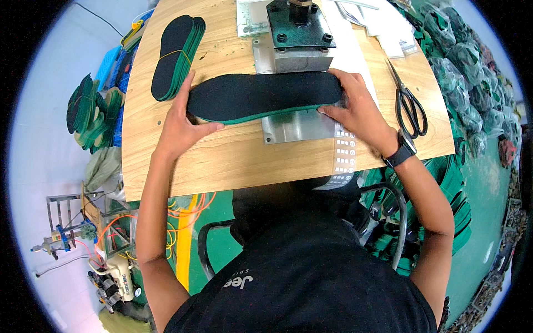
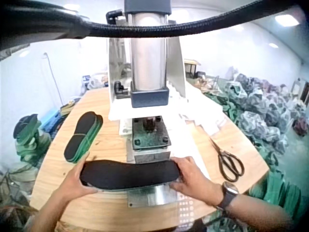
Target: The person cuts labels from a strip using shears and applies them to shoe insoles. They stack the labeled insoles, secure bundles with rubber bands, and place them on a tray.
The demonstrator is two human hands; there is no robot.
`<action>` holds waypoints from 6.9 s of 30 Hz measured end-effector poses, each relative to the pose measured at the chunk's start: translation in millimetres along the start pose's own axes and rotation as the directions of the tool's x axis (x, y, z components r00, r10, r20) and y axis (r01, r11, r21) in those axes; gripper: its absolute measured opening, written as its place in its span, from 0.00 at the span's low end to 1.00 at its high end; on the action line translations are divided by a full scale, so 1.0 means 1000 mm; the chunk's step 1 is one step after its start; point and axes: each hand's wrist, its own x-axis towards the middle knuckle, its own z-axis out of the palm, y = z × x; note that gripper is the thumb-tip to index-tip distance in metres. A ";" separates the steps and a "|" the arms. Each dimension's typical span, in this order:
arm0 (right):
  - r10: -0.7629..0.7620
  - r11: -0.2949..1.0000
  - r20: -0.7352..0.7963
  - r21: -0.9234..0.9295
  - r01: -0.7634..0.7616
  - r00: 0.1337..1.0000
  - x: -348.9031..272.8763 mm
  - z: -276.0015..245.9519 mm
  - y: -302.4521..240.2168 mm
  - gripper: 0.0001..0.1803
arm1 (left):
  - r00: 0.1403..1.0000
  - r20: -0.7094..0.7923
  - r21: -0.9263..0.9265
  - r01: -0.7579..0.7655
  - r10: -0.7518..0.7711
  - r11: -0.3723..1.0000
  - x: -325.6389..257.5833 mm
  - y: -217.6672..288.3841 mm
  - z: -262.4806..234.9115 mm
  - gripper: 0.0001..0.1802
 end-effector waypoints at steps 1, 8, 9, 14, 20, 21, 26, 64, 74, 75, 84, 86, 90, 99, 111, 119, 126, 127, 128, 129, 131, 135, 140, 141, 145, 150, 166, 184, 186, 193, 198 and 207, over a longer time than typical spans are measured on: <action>-0.003 1.000 -0.010 -0.008 0.003 1.000 0.002 0.002 0.002 0.35 | 1.000 -0.001 0.014 -0.002 0.002 1.000 0.004 0.001 0.000 0.64; 0.043 0.998 -0.026 -0.043 -0.044 0.999 0.024 0.015 0.009 0.34 | 0.999 -0.029 -0.106 0.032 -0.036 0.994 0.018 -0.017 -0.003 0.63; 0.074 0.997 -0.024 -0.017 -0.075 0.997 0.025 0.017 0.011 0.35 | 0.999 -0.039 -0.082 0.020 -0.023 0.996 0.018 -0.021 -0.003 0.62; 0.099 0.995 -0.033 -0.009 -0.099 0.995 0.023 0.018 0.010 0.36 | 0.995 -0.002 -0.254 0.095 -0.099 0.962 0.016 -0.013 -0.001 0.61; -0.013 1.000 -0.006 0.002 0.013 1.000 0.020 0.016 0.010 0.35 | 0.998 -0.041 -0.049 -0.055 0.053 0.997 0.009 -0.022 -0.003 0.60; -0.069 0.998 0.004 -0.011 0.069 0.998 0.020 0.016 0.010 0.34 | 0.998 -0.042 -0.054 -0.049 0.047 0.997 0.005 -0.021 -0.004 0.60; -0.162 0.979 -0.121 -0.144 0.144 0.979 0.017 0.002 0.017 0.26 | 0.977 -0.212 -0.298 -0.031 -0.035 0.954 -0.028 -0.023 -0.011 0.47; 0.225 0.548 0.284 0.754 -0.362 0.932 -0.074 -0.004 -0.093 0.11 | 0.997 0.053 -0.875 0.072 -0.054 0.479 -0.049 0.123 0.078 0.07; 0.300 0.480 0.301 0.772 -0.416 0.905 -0.025 0.032 -0.092 0.15 | 0.975 0.038 -0.758 0.170 -0.217 0.630 -0.016 0.115 0.041 0.04; 0.307 0.436 0.316 0.792 -0.428 0.898 -0.019 0.036 -0.091 0.16 | 0.969 0.033 -0.743 0.188 -0.246 0.642 -0.013 0.118 0.037 0.05; 0.517 0.017 0.502 0.804 -0.595 0.693 0.001 0.041 -0.077 0.09 | 0.984 -0.172 -0.231 0.008 -0.048 0.973 0.035 0.068 0.010 0.10; 0.561 0.017 0.507 0.784 -0.621 0.654 0.000 0.038 -0.076 0.09 | 0.979 -0.133 -0.055 -0.161 0.152 0.985 0.043 0.062 0.006 0.13; 0.603 -0.015 0.470 0.814 -0.581 0.644 -0.003 0.033 -0.067 0.09 | 0.963 0.103 0.120 -0.260 0.248 0.958 0.053 0.057 0.011 0.32; 0.673 -0.118 0.512 0.786 -0.606 0.534 -0.019 0.016 -0.075 0.07 | 0.936 0.218 0.275 -0.331 0.277 0.903 0.058 0.055 0.028 0.39; 0.673 -0.112 0.399 0.887 -0.448 0.622 0.007 0.034 -0.058 0.07 | 0.930 0.195 0.282 -0.357 0.311 0.890 0.058 0.054 0.028 0.34; 0.657 -0.081 0.404 0.877 -0.473 0.636 0.005 0.040 -0.053 0.08 | 0.937 0.172 0.276 -0.342 0.304 0.898 0.058 0.051 0.032 0.32; 0.665 -0.078 0.410 0.870 -0.487 0.625 0.008 0.040 -0.052 0.08 | 0.943 0.166 0.282 -0.327 0.290 0.902 0.059 0.051 0.033 0.32; 0.666 -0.087 0.415 0.868 -0.488 0.620 0.009 0.040 -0.051 0.08 | 0.942 0.166 0.288 -0.328 0.291 0.900 0.059 0.050 0.033 0.32; 0.675 -0.074 0.411 0.864 -0.498 0.613 0.009 0.040 -0.051 0.08 | 0.942 0.166 0.293 -0.329 0.291 0.898 0.059 0.050 0.033 0.32; 0.684 -0.064 0.408 0.859 -0.507 0.604 0.009 0.039 -0.051 0.09 | 0.942 0.169 0.298 -0.330 0.291 0.896 0.059 0.050 0.033 0.32; 0.703 -0.057 0.408 0.849 -0.525 0.583 0.011 0.039 -0.051 0.09 | 0.940 0.182 0.297 -0.333 0.290 0.895 0.060 0.052 0.032 0.32; 0.708 -0.077 0.431 0.835 -0.545 0.559 0.014 0.041 -0.048 0.09 | 0.941 0.210 0.279 -0.319 0.266 0.906 0.063 0.055 0.033 0.33; 0.707 -0.065 0.432 0.828 -0.557 0.560 0.014 0.042 -0.048 0.11 | 0.939 0.153 0.272 -0.341 0.309 0.900 0.060 0.054 0.035 0.34; 0.704 -0.068 0.428 0.836 -0.545 0.568 0.014 0.042 -0.049 0.11 | 0.935 0.133 0.273 -0.352 0.328 0.895 0.060 0.054 0.036 0.34; 0.704 -0.062 0.385 0.871 -0.488 0.597 0.012 0.040 -0.051 0.11 | 0.900 0.065 0.178 -0.435 0.430 0.883 0.062 0.052 0.038 0.31; 0.684 0.073 0.274 0.896 -0.437 0.676 -0.002 0.032 -0.042 0.10 | 0.875 0.084 0.170 -0.484 0.476 0.858 0.053 0.044 0.035 0.21; 0.623 -0.052 0.447 0.842 -0.536 0.642 0.006 0.031 -0.040 0.11 | 0.978 -0.062 -0.337 -0.208 0.199 0.918 0.057 0.042 0.036 0.05; 0.684 0.008 0.442 0.791 -0.612 0.580 0.015 0.033 -0.043 0.15 | 0.969 0.042 -0.088 -0.239 0.244 0.967 0.056 0.051 0.035 0.30; 0.689 0.015 0.420 0.807 -0.591 0.591 0.014 0.032 -0.044 0.17 | 0.957 0.076 0.087 -0.286 0.280 0.954 0.056 0.057 0.037 0.37; 0.647 -0.042 0.445 0.831 -0.554 0.619 0.008 0.030 -0.041 0.17 | 0.950 0.052 0.130 -0.313 0.308 0.941 0.054 0.050 0.041 0.38; 0.732 0.063 0.224 0.918 -0.392 0.643 -0.005 0.028 -0.043 0.10 | 0.950 0.048 0.007 -0.310 0.310 0.951 0.052 0.057 0.031 0.26; 0.680 -0.018 0.382 0.863 -0.506 0.626 0.005 0.029 -0.052 0.09 | 0.984 -0.159 -0.430 0.009 -0.085 0.903 0.051 0.043 0.025 0.11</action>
